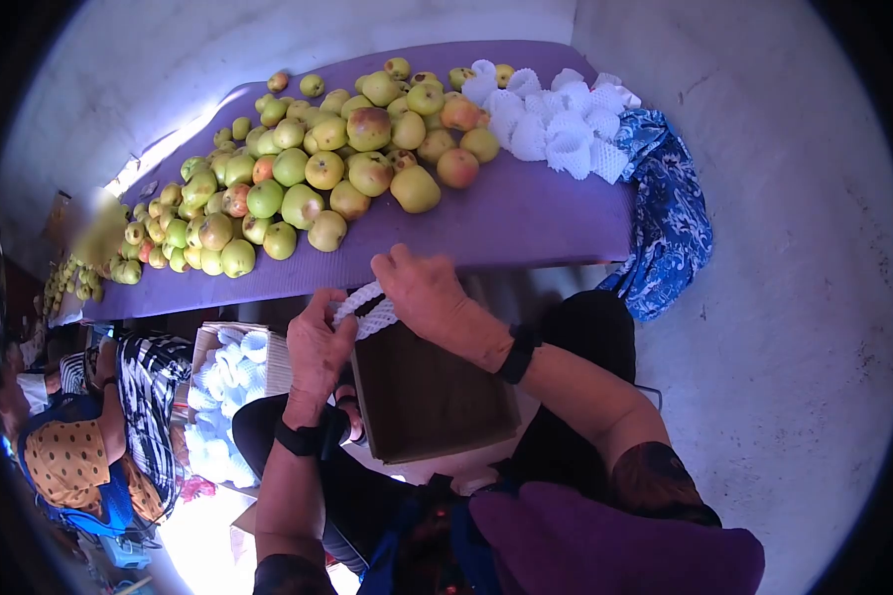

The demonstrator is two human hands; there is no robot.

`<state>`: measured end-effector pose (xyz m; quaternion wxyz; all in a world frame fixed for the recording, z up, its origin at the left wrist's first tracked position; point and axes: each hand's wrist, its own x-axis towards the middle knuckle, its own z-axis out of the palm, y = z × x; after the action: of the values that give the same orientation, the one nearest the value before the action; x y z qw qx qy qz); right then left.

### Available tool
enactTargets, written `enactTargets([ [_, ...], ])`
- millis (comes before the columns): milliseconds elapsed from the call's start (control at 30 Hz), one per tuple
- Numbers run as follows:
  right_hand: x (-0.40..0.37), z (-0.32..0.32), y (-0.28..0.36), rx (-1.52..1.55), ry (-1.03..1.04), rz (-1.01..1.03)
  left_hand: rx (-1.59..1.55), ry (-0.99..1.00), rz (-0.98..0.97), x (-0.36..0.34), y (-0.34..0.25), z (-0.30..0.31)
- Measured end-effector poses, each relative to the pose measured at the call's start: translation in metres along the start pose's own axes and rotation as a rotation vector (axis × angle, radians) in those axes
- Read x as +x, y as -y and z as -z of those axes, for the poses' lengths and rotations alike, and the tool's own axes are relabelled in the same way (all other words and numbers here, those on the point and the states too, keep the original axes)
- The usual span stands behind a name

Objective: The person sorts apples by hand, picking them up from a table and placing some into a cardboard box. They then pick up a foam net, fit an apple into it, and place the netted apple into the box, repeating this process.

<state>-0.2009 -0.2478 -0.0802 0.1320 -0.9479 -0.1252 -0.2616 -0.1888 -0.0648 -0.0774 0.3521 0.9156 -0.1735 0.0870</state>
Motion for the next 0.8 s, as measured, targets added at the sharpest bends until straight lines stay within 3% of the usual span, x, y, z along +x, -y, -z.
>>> enactTargets([
  [133,-0.003,-0.003,0.009,0.119,0.097,0.038,0.169,-0.149,-0.136,-0.001,-0.016,-0.006],
  [300,0.010,0.010,-0.008,0.431,0.213,0.041,0.097,-0.062,-0.164,0.002,-0.006,-0.010],
  [367,0.031,0.039,-0.022,0.662,0.271,-0.187,0.113,-0.066,-0.142,0.002,-0.003,-0.009],
  [400,0.036,0.037,-0.033,0.658,0.274,-0.182,0.112,-0.048,-0.122,0.002,-0.001,-0.008],
  [467,0.043,0.022,-0.054,0.363,-0.122,-0.108,0.117,-0.038,-0.106,0.004,0.002,-0.009],
  [800,0.101,0.023,-0.074,0.309,-0.276,-0.092,0.076,0.018,-0.055,0.008,0.003,-0.005],
])
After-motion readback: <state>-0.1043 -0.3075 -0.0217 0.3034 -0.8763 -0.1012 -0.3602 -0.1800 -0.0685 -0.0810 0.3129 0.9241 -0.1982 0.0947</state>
